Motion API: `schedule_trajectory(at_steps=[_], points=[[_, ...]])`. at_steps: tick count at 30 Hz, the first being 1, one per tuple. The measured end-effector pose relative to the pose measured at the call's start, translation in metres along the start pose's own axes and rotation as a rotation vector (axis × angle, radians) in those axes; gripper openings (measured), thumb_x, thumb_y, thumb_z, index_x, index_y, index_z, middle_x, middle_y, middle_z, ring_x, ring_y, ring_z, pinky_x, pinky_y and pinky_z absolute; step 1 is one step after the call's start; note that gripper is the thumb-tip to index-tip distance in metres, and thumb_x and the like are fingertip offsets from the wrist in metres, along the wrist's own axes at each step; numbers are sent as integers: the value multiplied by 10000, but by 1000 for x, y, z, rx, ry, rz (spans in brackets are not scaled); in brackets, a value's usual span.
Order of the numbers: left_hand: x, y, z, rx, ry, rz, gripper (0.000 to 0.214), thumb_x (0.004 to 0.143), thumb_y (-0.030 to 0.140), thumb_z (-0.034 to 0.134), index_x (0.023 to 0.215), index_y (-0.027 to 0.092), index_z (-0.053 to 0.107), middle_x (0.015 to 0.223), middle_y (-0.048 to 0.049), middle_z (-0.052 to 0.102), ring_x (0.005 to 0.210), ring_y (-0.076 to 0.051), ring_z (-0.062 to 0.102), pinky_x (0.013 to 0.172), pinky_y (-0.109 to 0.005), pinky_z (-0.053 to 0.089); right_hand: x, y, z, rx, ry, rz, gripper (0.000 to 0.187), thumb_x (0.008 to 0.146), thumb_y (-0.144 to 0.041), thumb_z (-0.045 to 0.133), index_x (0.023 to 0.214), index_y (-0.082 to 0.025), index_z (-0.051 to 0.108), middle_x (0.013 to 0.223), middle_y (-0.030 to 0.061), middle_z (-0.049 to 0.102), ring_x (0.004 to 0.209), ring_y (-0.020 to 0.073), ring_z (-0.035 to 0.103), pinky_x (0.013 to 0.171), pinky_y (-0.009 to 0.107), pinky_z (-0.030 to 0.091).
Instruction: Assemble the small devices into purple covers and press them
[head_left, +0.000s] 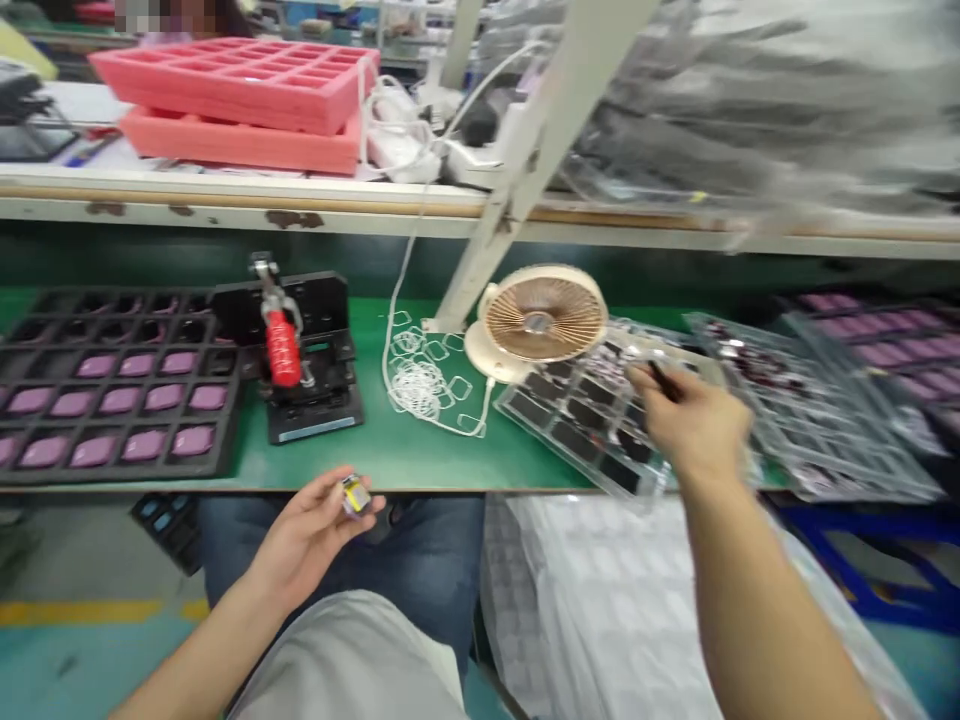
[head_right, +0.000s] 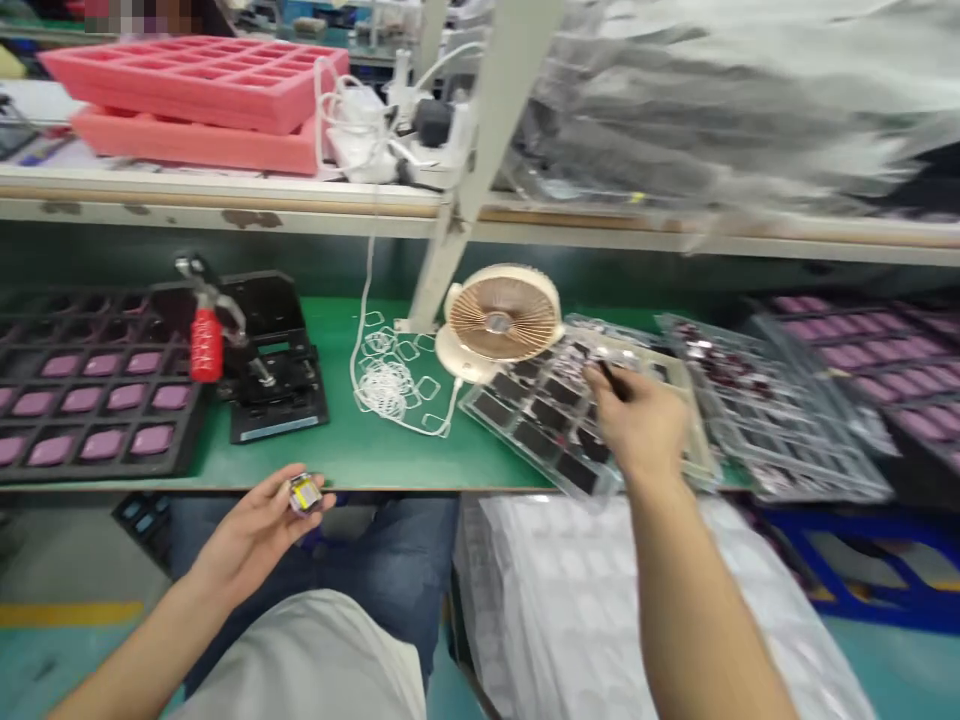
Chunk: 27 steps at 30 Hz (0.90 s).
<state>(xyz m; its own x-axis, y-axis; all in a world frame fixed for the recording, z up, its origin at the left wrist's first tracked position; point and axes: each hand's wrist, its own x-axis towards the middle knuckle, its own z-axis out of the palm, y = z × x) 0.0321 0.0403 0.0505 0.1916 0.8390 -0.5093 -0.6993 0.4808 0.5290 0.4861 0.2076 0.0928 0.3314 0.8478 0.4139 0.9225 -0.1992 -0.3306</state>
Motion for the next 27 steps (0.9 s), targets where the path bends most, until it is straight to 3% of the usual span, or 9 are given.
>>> schedule_trajectory(at_steps=[1,3,6,8,10,13,16,23,27], points=[[3,0,2,-14,-12,39,306,870,287,893,1149,199,807,1256,-136,782,1211,-386,744,1010,-456,611,-18,-15,-3,66,20,6,628,1053,-662,601,1089,-92,862,896,241,785,822,320,768,674,406,547],[7,0,6,-29,-22,111,303,872,309,894,1140,199,807,1244,-129,781,1231,-386,732,1061,-503,588,-66,-55,-10,340,65,-34,460,986,-649,726,1071,-221,871,951,168,805,797,297,771,679,403,578],[9,-2,12,-34,16,209,265,911,358,859,1123,208,805,1238,-114,777,1228,-374,731,1095,-547,563,-152,-130,-14,783,-212,-410,107,1036,-338,738,1050,-324,844,1019,57,804,886,261,779,786,390,645],[8,-4,16,-26,49,273,224,914,347,857,1088,214,808,1237,-93,775,1199,-350,742,1077,-525,574,-196,-175,-8,989,-276,-525,221,1012,-167,736,1141,-325,818,1043,44,785,886,226,773,762,346,656],[5,-4,16,-16,69,333,215,900,302,869,1092,228,806,1248,-73,769,1198,-322,738,1056,-479,586,-223,-207,4,1104,-275,-548,323,986,-90,742,1208,-317,800,1065,51,762,870,202,764,734,314,656],[0,-2,14,-25,104,393,328,885,264,879,1198,275,781,1257,-53,756,1225,-300,722,1019,-424,597,-237,-229,21,1169,-254,-524,371,974,-56,743,1239,-311,793,1079,60,741,905,198,762,771,310,665],[-4,1,10,-38,148,419,428,868,256,893,1267,303,748,1251,-47,743,1243,-296,710,1004,-404,594,-237,-234,32,1181,-257,-513,377,972,-53,740,1242,-310,798,1076,58,742,935,205,768,806,314,674],[-4,4,4,9,125,426,360,800,279,950,1110,249,770,1223,-77,761,1170,-309,741,1042,-446,574,-241,-236,39,1163,-284,-558,372,975,-53,742,1237,-312,796,1057,56,747,919,208,772,794,318,673],[-4,3,0,41,100,452,359,776,295,967,1086,255,789,1233,-81,756,1203,-334,724,1044,-464,567,-240,-237,39,1180,-356,-442,191,984,-136,768,1111,-275,797,1029,61,722,805,188,728,705,310,644]])
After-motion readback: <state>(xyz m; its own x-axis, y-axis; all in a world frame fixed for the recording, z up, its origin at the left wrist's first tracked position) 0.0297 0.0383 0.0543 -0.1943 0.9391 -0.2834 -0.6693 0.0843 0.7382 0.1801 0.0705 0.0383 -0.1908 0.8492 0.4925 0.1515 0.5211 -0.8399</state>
